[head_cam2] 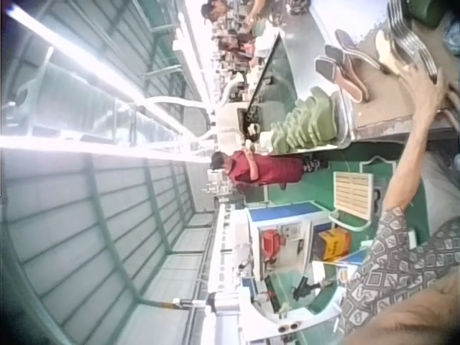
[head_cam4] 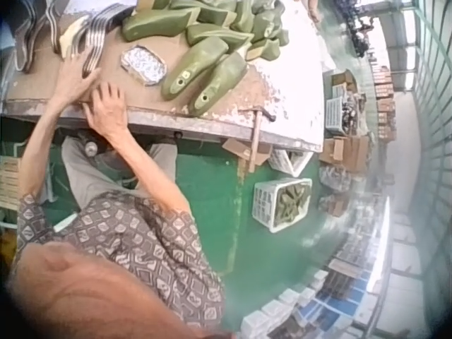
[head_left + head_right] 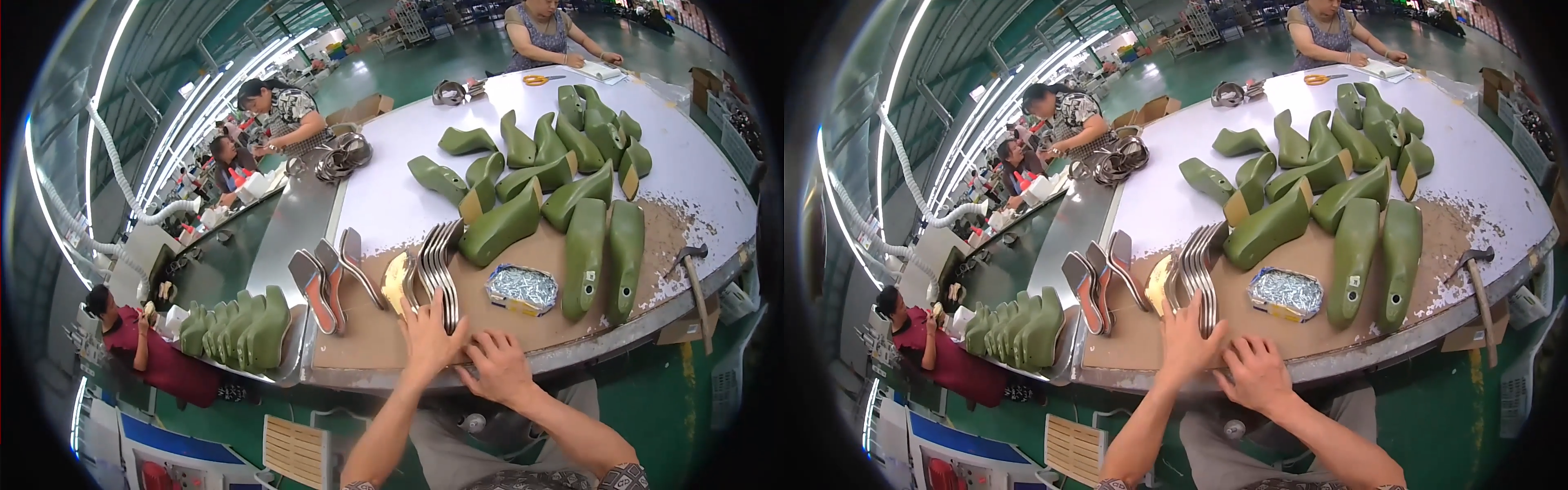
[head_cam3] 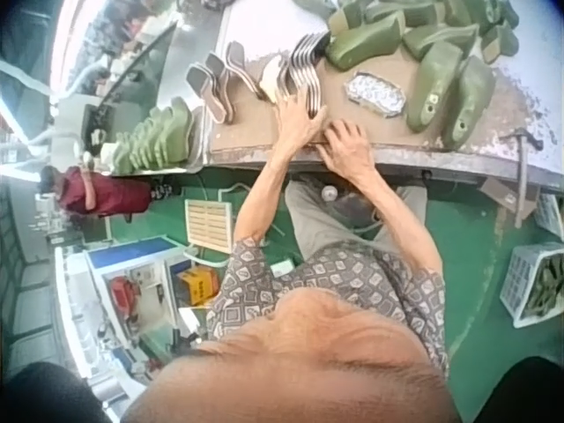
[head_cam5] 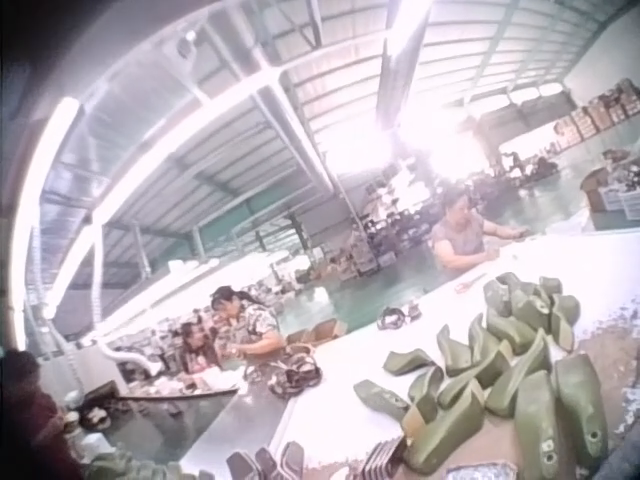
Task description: Using a hammer to secure soles to green plastic shoe lasts in a factory environment.
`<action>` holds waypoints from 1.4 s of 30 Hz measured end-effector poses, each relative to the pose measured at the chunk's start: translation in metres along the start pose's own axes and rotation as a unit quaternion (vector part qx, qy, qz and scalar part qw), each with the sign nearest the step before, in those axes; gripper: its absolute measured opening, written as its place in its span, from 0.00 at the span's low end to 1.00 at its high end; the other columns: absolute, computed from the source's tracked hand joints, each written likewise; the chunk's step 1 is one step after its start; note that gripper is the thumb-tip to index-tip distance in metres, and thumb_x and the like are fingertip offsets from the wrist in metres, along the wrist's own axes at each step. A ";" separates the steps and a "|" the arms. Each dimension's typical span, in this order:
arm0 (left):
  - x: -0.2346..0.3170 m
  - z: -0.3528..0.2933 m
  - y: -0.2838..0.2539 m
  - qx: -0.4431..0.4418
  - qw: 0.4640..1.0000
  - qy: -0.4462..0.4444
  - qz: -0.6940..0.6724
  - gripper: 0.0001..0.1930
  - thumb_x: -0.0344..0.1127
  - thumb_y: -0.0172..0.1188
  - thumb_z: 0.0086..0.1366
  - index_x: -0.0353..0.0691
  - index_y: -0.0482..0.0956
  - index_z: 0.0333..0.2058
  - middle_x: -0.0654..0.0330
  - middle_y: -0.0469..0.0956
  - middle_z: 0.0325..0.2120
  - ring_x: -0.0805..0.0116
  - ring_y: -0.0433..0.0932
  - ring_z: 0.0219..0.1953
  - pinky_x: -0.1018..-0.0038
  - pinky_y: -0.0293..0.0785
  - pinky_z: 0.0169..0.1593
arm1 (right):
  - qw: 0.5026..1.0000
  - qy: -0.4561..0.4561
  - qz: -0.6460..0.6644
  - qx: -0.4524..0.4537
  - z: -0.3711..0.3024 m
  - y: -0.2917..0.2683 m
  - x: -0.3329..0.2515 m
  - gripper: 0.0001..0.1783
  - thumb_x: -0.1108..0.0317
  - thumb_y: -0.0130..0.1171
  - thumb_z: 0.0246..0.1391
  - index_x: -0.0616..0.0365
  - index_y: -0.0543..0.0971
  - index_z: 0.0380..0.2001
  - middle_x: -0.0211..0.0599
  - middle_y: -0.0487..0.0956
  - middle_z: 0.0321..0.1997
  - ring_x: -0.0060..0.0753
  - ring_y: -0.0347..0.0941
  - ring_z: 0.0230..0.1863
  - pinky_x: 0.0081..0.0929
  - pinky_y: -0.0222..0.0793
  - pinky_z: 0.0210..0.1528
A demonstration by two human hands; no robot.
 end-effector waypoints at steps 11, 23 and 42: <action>0.054 0.111 -0.029 0.134 0.970 0.164 -0.117 0.28 0.44 0.61 0.60 0.32 0.70 0.54 0.44 0.73 0.50 0.45 0.71 0.54 0.60 0.68 0.56 | 1.000 -0.001 -0.010 0.004 -0.002 -0.002 0.002 0.20 0.55 0.66 0.43 0.57 0.79 0.36 0.38 0.75 0.43 0.41 0.70 0.48 0.37 0.65 0.51; 0.067 0.232 0.057 -0.063 0.997 0.011 -0.033 0.18 0.47 0.62 0.55 0.39 0.79 0.38 0.45 0.81 0.37 0.44 0.79 0.43 0.55 0.74 0.48 | 1.000 0.012 -0.006 0.003 -0.004 0.002 0.005 0.19 0.53 0.64 0.45 0.55 0.79 0.35 0.36 0.76 0.42 0.39 0.71 0.47 0.35 0.67 0.47; 0.047 -0.118 -0.109 -0.161 0.878 0.264 -0.365 0.17 0.24 0.69 0.48 0.41 0.81 0.40 0.64 0.82 0.37 0.65 0.76 0.33 0.72 0.75 0.39 | 0.398 0.321 0.854 -0.094 -0.121 -0.078 0.033 0.56 0.22 0.38 0.51 0.62 0.56 0.66 0.64 0.75 0.50 0.60 0.79 0.33 0.47 0.77 0.19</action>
Point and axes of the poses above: each hand's wrist, its own z-axis towards the middle knuckle, its own y-axis out of the palm, x = y × z, the point moved 9 cm from there along z, towards the middle knuckle
